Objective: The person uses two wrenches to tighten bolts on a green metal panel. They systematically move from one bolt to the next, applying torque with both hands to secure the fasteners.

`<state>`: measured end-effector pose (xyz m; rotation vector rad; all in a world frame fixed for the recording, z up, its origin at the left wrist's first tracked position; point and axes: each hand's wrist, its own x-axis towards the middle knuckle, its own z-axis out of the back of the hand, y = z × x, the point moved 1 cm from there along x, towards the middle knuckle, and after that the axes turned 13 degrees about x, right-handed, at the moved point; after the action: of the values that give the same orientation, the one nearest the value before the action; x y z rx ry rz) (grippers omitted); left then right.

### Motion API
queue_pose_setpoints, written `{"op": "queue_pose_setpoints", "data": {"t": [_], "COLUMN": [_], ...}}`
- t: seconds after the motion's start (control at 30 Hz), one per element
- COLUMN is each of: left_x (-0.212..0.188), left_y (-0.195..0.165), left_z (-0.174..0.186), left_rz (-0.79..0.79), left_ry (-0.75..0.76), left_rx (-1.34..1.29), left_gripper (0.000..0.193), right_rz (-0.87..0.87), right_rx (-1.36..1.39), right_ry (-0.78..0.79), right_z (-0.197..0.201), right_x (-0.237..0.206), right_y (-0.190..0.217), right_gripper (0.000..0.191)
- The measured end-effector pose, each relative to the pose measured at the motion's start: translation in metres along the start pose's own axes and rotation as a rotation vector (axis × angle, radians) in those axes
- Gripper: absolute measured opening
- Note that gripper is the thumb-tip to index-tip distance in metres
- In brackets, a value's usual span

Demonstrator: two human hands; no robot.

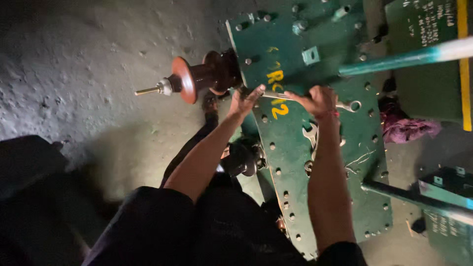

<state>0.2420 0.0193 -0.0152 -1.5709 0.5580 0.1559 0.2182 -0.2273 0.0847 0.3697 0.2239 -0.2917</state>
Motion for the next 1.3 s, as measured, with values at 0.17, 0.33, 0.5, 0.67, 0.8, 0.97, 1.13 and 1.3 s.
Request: {"op": "queue_pose_setpoints", "data": {"t": [0.17, 0.33, 0.5, 0.67, 0.8, 0.97, 1.13, 1.3], "left_x": [0.017, 0.023, 0.020, 0.016, 0.015, 0.011, 0.008, 0.009], "left_y": [-0.009, -0.017, -0.013, 0.001, 0.015, 0.016, 0.006, -0.007], "left_z": [0.006, 0.009, 0.012, 0.010, 0.005, 0.000, 0.001, 0.003], "left_rz": [-0.003, 0.088, 0.076, 0.066, -0.068, -0.076, -0.022, -0.001], "left_ry": [-0.041, -0.021, -0.045, 0.065, 0.068, 0.045, 0.063, 0.007], "left_rx": [-0.009, 0.192, 0.086, 0.054, -0.017, 0.128, 0.179, 0.112], "left_gripper": [0.059, 0.072, 0.058, 0.051, 0.047, 0.050, 0.055, 0.055], "right_rz": [0.097, -0.018, -0.338, -0.100, 0.819, 0.127, 0.129, 0.206], "right_rx": [0.046, 0.025, 0.160, -0.053, -0.032, 0.135, 0.100, 0.001], "right_ry": [-0.167, -0.495, -0.351, -0.139, -0.571, 0.080, 0.056, -0.098], "right_z": [0.006, -0.042, -0.112, -0.056, 0.022, 0.050, 0.043, 0.027], "right_x": [0.007, -0.071, -0.135, -0.094, -0.032, 0.022, 0.014, 0.015], "right_y": [0.007, 0.042, 0.049, 0.009, 0.008, 0.023, 0.022, 0.006], "right_gripper": [0.091, 0.088, 0.082, 0.073, 0.047, 0.074, 0.080, 0.086]}}
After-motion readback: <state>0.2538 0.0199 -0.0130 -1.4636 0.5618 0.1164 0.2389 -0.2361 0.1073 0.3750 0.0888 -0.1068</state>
